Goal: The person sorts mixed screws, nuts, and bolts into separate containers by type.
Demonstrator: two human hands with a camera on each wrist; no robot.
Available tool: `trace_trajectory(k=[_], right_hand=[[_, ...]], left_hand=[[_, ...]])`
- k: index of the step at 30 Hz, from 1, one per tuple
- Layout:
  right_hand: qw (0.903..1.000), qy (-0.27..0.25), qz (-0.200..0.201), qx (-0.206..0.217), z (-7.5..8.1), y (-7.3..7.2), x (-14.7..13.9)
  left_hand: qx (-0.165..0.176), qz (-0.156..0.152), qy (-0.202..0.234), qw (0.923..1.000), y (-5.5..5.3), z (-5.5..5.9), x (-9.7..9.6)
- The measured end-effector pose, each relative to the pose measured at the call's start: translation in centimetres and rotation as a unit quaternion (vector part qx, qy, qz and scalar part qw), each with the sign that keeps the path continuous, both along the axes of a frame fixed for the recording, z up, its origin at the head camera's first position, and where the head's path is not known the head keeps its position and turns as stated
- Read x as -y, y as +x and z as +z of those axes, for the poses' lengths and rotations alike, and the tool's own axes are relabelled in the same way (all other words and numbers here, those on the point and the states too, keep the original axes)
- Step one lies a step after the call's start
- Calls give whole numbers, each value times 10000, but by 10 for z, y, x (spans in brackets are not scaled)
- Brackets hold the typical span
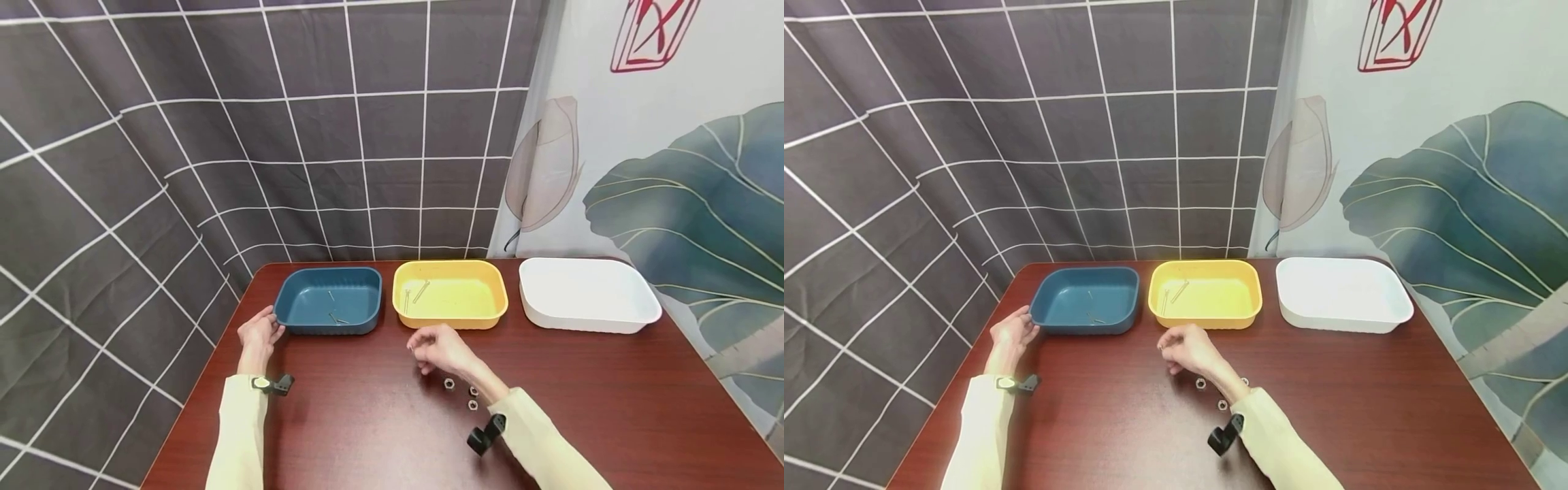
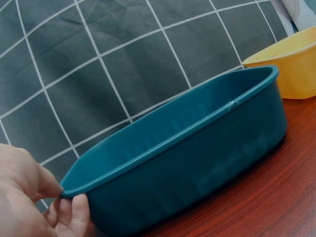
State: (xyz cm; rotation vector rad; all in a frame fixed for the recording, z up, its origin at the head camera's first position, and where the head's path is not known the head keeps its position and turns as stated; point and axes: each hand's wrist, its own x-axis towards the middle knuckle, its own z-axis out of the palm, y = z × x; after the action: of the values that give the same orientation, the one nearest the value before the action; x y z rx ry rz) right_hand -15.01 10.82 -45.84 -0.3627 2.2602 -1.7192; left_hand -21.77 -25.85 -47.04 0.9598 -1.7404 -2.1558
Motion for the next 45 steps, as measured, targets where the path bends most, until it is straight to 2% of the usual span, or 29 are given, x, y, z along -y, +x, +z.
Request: trace_trajectory(k=[7, 12, 17, 23, 27, 32, 39, 45], right_hand=[[9965, -430, -380, 604, 14, -39, 36], [9922, -490, -832, 789, 13, -59, 59], [9908, -378, -1097, 701, 14, -72, 82], [9868, -141, -1476, 644, 16, -85, 102], [9852, -121, -1570, 671, 15, -88, 106], [9877, -348, -1443, 497, 19, -85, 102], [9908, -649, -1160, 247, 30, -69, 74], [9896, -833, -1131, 312, 26, -58, 41]], left_hand=[[-64, 25, -21, 10000, -3, -4, -5], [7, -85, 18, 10000, -3, -12, -11], [26, -97, 25, 9999, -2, -17, -14], [4, -108, 32, 9999, -3, -18, -18], [58, -116, 33, 9999, -4, -18, -20], [26, -86, 37, 10000, -5, -17, -17], [13, -7, 25, 10000, 3, -7, -8], [-92, 229, 11, 9997, 6, -2, 0]])
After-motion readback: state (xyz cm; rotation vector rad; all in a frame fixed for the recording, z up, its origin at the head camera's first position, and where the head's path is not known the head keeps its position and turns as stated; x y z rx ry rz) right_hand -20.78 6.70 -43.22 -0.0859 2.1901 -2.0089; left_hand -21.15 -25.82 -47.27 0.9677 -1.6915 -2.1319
